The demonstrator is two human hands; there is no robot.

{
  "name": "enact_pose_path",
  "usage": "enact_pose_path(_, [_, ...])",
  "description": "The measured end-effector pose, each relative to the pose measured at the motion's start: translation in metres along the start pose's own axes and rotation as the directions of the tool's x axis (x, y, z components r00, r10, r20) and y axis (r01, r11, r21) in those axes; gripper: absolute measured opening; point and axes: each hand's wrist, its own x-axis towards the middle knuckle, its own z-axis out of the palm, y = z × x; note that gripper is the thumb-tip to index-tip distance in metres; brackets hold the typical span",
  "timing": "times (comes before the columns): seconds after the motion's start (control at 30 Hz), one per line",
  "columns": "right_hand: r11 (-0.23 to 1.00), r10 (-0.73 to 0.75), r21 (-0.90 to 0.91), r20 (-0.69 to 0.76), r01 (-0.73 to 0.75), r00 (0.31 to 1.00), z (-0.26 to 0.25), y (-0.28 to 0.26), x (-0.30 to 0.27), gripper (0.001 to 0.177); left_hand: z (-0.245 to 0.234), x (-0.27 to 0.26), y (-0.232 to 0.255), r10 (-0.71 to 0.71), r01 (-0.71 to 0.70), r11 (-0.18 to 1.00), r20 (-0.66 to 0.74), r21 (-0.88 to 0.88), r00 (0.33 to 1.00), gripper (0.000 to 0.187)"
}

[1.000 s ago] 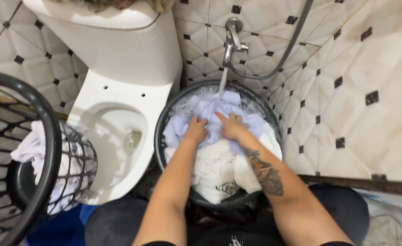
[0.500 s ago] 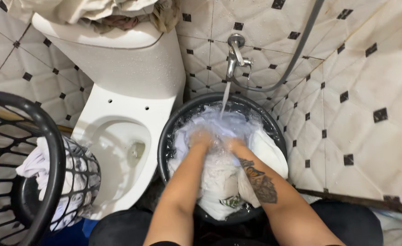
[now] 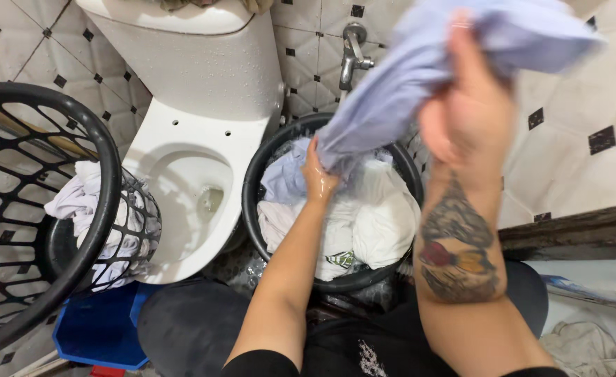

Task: The person washes clothes by hand in a black basin filled with soapy water. They repeatedly submerge, agitate, and rinse light-colored garments, then transfer them into a black laundry basket beside the basin.

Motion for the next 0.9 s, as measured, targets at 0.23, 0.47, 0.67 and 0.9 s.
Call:
enact_pose_path(0.23, [0.937,0.327,-0.075,-0.165,-0.342,0.931,-0.114,0.033,-0.039,0.022,-0.029,0.108,0.021,-0.368,0.447,0.602,0.267,-0.662,0.891,0.033])
enact_pose_path(0.47, [0.555,0.831,0.365,-0.22,-0.747,0.51,-0.112,0.156,-0.061,0.089,-0.003,0.045,0.092,-0.012,0.46,0.574,0.554,-0.678,0.832,0.027])
enact_pose_path(0.67, [0.592,0.774,0.421,-0.058,-0.687,0.631,-0.073,0.165,-0.04,0.055,-0.043,0.072,0.027,-0.219,0.465,0.231,0.42,-0.855,0.881,0.047])
enact_pose_path(0.9, [0.558,0.648,0.502,0.234,-0.661,0.724,-0.059,0.17,-0.043,0.069,-0.033,0.04,0.013,0.146,0.317,0.127,0.334,-0.94,0.931,0.093])
